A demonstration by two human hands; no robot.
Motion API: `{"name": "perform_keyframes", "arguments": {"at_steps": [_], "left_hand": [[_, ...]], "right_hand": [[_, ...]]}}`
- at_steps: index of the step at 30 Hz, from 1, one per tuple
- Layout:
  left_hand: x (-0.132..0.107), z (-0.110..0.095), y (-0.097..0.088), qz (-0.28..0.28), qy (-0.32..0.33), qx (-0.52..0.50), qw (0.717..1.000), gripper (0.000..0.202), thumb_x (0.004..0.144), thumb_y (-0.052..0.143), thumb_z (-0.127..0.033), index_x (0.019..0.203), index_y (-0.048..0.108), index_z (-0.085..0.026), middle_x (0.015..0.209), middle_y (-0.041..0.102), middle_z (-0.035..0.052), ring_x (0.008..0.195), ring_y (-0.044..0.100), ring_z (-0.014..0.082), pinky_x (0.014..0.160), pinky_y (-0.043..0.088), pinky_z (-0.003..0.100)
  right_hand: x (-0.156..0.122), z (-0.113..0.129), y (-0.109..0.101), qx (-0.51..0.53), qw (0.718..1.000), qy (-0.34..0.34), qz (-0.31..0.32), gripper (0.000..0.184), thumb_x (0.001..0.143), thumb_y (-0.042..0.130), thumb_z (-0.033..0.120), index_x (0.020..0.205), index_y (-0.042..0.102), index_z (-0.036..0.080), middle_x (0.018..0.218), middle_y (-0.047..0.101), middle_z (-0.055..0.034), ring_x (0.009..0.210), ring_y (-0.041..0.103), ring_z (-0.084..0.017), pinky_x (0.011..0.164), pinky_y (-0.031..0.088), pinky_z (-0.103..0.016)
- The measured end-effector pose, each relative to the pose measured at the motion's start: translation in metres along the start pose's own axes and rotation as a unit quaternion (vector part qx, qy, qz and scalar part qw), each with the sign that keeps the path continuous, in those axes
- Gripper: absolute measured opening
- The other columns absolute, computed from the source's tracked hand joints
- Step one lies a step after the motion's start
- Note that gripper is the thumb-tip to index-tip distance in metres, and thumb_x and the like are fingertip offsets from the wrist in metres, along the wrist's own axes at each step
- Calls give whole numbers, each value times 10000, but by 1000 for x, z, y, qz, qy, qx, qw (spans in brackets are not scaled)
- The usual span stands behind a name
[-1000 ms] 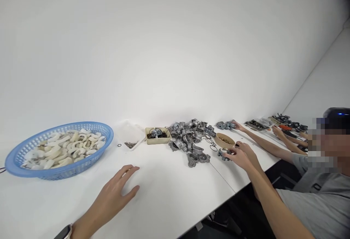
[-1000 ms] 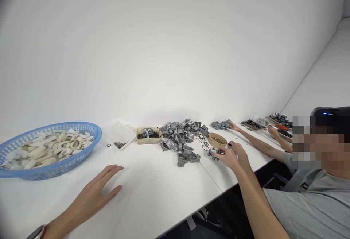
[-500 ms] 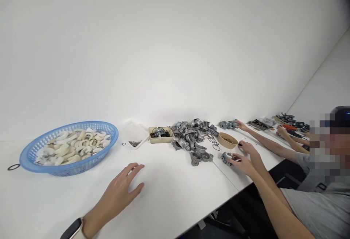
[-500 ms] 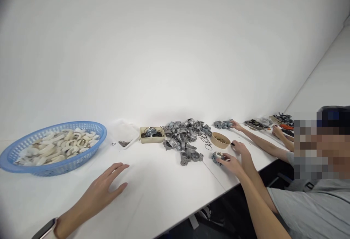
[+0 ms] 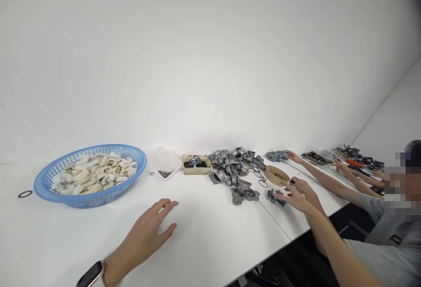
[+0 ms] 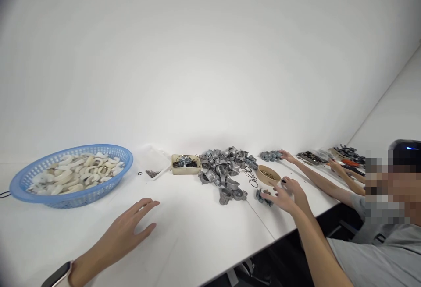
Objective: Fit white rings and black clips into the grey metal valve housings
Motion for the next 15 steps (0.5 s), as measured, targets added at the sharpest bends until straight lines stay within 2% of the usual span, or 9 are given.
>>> {"name": "perform_keyframes", "arguments": {"at_steps": [3,6,8,10,13,14,15], "left_hand": [[1,-6,-4,-8,6,-14,1000,429,939,553,-346,1367,521,-332,1310,609,55,1100,656,263,900,572,372],[4,-12,-8,-1,9,-17,1000,413,942,545,-320,1354,527,-305,1253,634,63,1072,654,249,907,556,365],[6,-13,-10,15,7,-3,1000,409,939,552,-305,1347,525,-288,1200,653,64,1025,659,244,891,548,367],[8,-13,-10,38,1,22,999,403,926,573,-281,1327,532,-277,1133,671,59,975,664,247,865,538,375],[11,-9,-14,56,-6,54,997,375,910,595,-262,1283,554,-262,1035,687,51,911,669,244,823,523,368],[12,-7,-16,54,-7,62,997,362,908,598,-263,1268,560,-260,1012,689,48,895,669,240,811,519,363],[13,-5,-19,49,-9,70,996,353,907,599,-263,1258,564,-260,998,690,45,885,668,237,804,515,357]], "right_hand": [[22,0,13,35,998,18,45,480,823,675,518,1156,703,172,1127,716,-200,955,728,-365,665,578,-328],[48,28,38,77,994,26,71,642,774,697,582,1295,613,217,1310,640,-175,1104,671,-370,796,602,-379],[56,71,62,100,991,-5,93,606,788,677,604,1275,622,246,1310,638,-143,1096,667,-340,825,605,-396],[52,133,92,132,979,-80,134,495,858,619,580,1234,641,259,1248,664,-120,1040,675,-300,830,602,-398],[29,222,138,168,951,-181,186,352,928,556,510,1145,681,263,1103,704,-104,892,691,-277,777,606,-427],[21,246,154,181,941,-204,201,316,951,536,473,1158,678,280,1137,694,-100,906,688,-273,806,600,-432],[13,267,168,185,934,-226,205,263,949,541,452,1107,691,304,1098,704,-92,851,690,-268,757,606,-431]]}}
Point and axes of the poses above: each hand's wrist, its own x-axis towards the middle knuckle, its own y-axis out of the palm, z = x × y, the point moved 9 cm from there along x, towards the middle knuckle
